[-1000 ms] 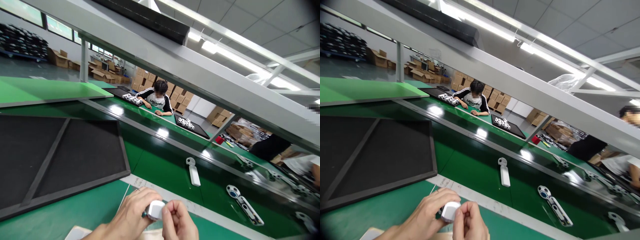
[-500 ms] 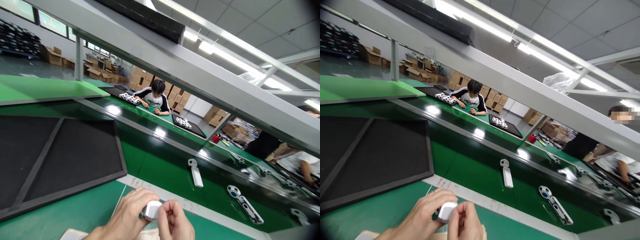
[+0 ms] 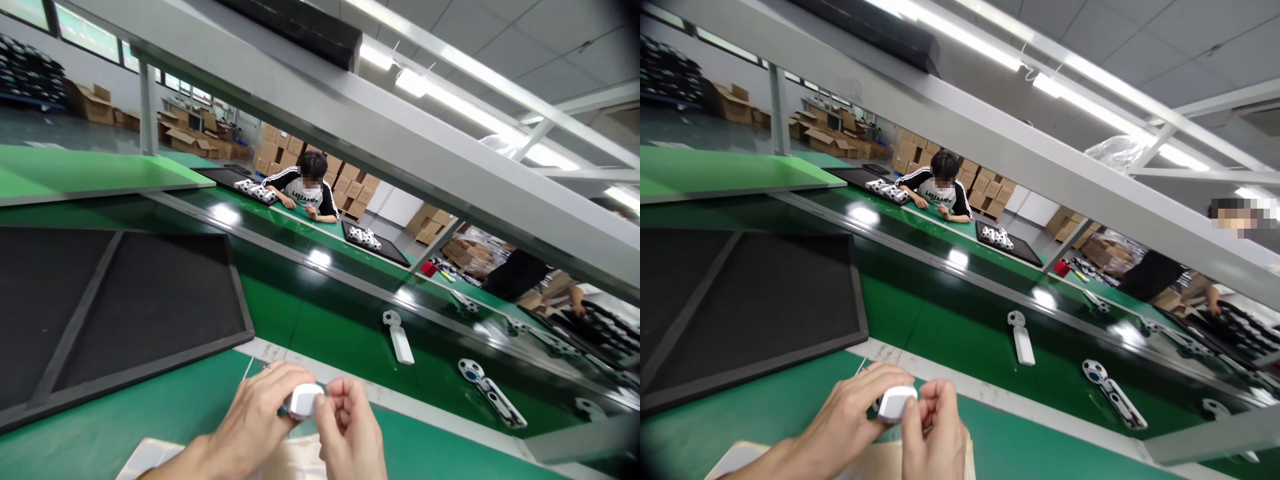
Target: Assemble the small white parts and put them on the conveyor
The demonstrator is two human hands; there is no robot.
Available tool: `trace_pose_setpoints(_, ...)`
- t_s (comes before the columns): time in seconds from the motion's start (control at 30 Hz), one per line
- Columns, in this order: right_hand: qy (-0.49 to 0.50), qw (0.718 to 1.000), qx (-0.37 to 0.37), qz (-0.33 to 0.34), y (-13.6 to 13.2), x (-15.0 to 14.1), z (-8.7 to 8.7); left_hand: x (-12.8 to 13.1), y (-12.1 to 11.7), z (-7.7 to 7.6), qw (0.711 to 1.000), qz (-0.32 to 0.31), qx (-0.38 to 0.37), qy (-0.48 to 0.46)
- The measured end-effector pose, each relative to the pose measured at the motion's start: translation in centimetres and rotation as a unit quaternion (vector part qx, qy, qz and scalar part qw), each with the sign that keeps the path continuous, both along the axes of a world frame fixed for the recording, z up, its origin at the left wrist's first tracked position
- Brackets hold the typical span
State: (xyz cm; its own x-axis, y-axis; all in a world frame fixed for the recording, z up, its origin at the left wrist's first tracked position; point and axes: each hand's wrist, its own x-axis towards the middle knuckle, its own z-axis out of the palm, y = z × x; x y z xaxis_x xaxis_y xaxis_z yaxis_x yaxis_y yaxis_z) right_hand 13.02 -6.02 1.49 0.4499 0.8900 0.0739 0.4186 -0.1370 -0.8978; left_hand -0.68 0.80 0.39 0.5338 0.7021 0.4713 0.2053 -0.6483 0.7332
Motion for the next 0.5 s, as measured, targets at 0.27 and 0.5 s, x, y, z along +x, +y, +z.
trace_pose_setpoints(0.27, 0.165, 0.986, 0.010, -0.014, -1.7, 1.0, -1.1, 1.3, 2.9, -0.6, 0.999, -0.002, 0.041, -0.012)
trace_pose_setpoints(0.5, -0.041, 0.999, -0.021, 0.018, -7.1, -1.2, -7.8, 6.5, 12.6, -4.8, 0.998, 0.025, 0.065, 0.009)
